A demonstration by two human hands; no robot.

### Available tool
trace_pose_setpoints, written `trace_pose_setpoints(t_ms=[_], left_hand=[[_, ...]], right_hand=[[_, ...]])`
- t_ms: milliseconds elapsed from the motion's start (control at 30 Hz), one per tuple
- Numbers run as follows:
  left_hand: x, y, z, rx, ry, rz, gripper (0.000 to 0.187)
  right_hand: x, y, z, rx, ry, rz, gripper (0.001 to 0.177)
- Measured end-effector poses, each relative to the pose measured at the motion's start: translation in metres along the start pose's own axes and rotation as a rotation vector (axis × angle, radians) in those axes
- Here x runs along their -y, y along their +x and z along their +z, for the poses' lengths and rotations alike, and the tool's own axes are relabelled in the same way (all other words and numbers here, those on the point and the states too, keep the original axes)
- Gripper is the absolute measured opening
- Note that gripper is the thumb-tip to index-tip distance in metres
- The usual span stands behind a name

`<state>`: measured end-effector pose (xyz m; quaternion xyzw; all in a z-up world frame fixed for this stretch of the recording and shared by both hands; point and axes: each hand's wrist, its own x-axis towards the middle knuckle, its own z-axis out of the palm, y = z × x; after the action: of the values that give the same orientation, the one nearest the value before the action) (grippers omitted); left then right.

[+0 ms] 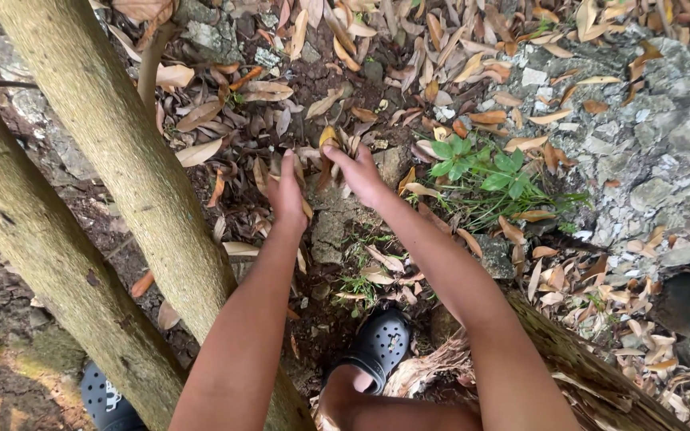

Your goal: Gathering dry leaves and debris from the ground and placing them into a bucket.

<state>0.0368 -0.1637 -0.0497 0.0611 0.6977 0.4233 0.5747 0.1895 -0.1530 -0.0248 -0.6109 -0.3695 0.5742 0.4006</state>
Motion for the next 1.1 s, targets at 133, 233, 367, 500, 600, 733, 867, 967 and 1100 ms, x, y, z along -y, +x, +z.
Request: trace_pose_setpoints(t_ms=[133,233,367,500,600,733,867,967,1100], left_hand=[[-0.018,-0.017,0.006,0.236,0.025,0.040,0.044],[-0.009,-0.006,0.008,0.278,-0.016,0.192,0.038],[-0.007,0.002,0.008,0.161,-0.039,0.239,0.034],[-0.021,-0.001,0.015,0.095,-0.070,0.271,0.031],[-0.043,-0.016,0.027,0.220,0.067,0.325,0.034],[-0.087,-0.045,0.036,0.247,0.097,0.385,0.041],[-0.081,-0.039,0.045,0.458,0.283,0.570,0.043],[-0.066,-0.023,0.054,0.451,0.118,0.600,0.030],[-0.051,0.001,0.058,0.374,-0.167,0.329,0.022]], right_hand=[[0.014,-0.007,0.008,0.059,-0.162,0.166,0.032],[0.010,-0.006,0.009,0.127,-0.083,0.157,0.027],[0.010,-0.004,0.004,0.081,-0.176,0.201,0.033],[0.015,0.003,-0.006,0.088,-0.209,0.061,0.033],[0.029,0.004,-0.008,0.127,-0.338,0.131,0.033],[0.024,0.014,-0.012,0.154,-0.334,-0.061,0.035],[0.045,0.011,-0.007,0.186,-0.374,-0.025,0.030],[0.054,0.005,-0.006,0.204,-0.424,-0.079,0.033],[0.047,0.005,-0.011,0.265,-0.312,-0.174,0.033]])
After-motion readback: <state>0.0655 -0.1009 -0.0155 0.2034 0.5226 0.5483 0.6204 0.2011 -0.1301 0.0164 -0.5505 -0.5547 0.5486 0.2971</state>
